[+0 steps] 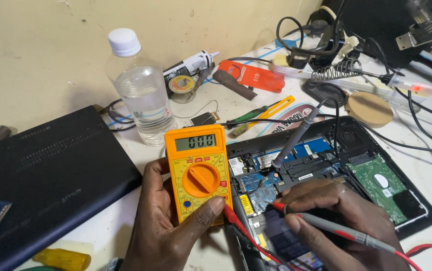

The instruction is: Using a digital multimeter to test various components on an open laptop motherboard for hardware issues.

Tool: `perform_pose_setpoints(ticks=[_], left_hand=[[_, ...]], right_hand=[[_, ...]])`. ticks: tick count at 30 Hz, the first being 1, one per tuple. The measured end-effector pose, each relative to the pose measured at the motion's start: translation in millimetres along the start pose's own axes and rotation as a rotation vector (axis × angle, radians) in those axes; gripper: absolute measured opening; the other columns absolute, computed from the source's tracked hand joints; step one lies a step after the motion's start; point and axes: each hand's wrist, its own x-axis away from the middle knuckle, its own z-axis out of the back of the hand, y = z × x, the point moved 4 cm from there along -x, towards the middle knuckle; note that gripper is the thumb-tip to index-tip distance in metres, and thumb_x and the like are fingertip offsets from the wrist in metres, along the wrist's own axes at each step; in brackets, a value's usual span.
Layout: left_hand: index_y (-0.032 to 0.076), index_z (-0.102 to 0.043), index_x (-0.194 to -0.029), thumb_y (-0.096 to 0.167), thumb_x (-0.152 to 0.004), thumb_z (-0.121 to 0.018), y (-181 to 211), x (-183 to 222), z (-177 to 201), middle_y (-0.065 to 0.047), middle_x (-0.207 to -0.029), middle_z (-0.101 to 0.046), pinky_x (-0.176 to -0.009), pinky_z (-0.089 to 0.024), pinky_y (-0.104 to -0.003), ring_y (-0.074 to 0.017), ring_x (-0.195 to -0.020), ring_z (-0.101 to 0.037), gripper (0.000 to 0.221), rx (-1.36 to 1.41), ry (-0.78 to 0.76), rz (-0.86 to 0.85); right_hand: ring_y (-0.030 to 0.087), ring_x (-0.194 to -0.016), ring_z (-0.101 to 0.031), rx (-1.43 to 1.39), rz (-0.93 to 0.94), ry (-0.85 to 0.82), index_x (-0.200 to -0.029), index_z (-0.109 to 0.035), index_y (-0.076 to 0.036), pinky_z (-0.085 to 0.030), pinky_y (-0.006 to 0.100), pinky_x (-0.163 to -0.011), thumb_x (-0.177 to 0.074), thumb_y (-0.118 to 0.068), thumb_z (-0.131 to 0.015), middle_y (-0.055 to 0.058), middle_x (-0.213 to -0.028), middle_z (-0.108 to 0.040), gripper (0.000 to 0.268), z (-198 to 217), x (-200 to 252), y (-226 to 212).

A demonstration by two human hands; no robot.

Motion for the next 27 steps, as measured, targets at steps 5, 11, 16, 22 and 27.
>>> perform_pose_setpoints(ticks=[5, 11, 16, 22, 27], left_hand=[[0.008, -0.048, -0.126, 0.004, -0.073, -0.080, 3, 2, -2, -0.025, -0.108, -0.084, -0.067, -0.077, -0.043, -0.0296, -0.086, -0.085, 0.062, -0.012, 0.009, 0.025], [0.008, -0.049, -0.129, 0.001, -0.072, -0.079, 4, 1, -3, -0.025, -0.114, -0.084, -0.076, -0.075, -0.043, -0.0298, -0.088, -0.085, 0.065, 0.015, 0.040, 0.059], [0.009, -0.046, -0.127, 0.004, -0.073, -0.080, 4, 1, -2, -0.025, -0.116, -0.084, -0.076, -0.075, -0.042, -0.0296, -0.090, -0.086, 0.064, 0.016, -0.001, 0.066], [0.007, -0.046, -0.127, 0.003, -0.076, -0.079, 5, 1, -4, -0.024, -0.118, -0.081, -0.077, -0.074, -0.039, -0.0262, -0.092, -0.084, 0.061, 0.024, -0.043, -0.019], [0.010, -0.048, -0.128, 0.006, -0.073, -0.080, 7, 2, -5, -0.020, -0.118, -0.084, -0.087, -0.071, -0.037, -0.0247, -0.097, -0.084, 0.064, -0.075, 0.050, 0.048]], right_hand=[[0.013, -0.095, -0.084, 0.080, 0.031, -0.093, -0.097, -0.078, -0.014, -0.061, 0.026, -0.088, -0.084, -0.027, -0.071, -0.001, -0.098, -0.086, 0.020, 3, -2, 6], [0.013, -0.092, -0.083, 0.114, 0.166, -0.140, -0.104, -0.079, -0.013, -0.062, 0.026, -0.088, -0.084, -0.023, -0.072, 0.001, -0.102, -0.085, 0.023, 2, -8, 6], [0.011, -0.090, -0.084, 0.109, 0.210, -0.127, -0.104, -0.078, -0.014, -0.062, 0.023, -0.086, -0.085, -0.024, -0.071, 0.000, -0.101, -0.085, 0.023, 1, -7, 9], [0.012, -0.092, -0.084, 0.066, 0.105, -0.140, -0.102, -0.082, -0.016, -0.062, 0.024, -0.085, -0.084, -0.025, -0.071, 0.000, -0.100, -0.086, 0.022, 1, -6, 10], [0.014, -0.086, -0.083, 0.006, 0.087, -0.101, -0.090, -0.081, -0.012, -0.062, 0.026, -0.082, -0.085, -0.022, -0.070, 0.001, -0.091, -0.085, 0.016, 3, -9, -4]])
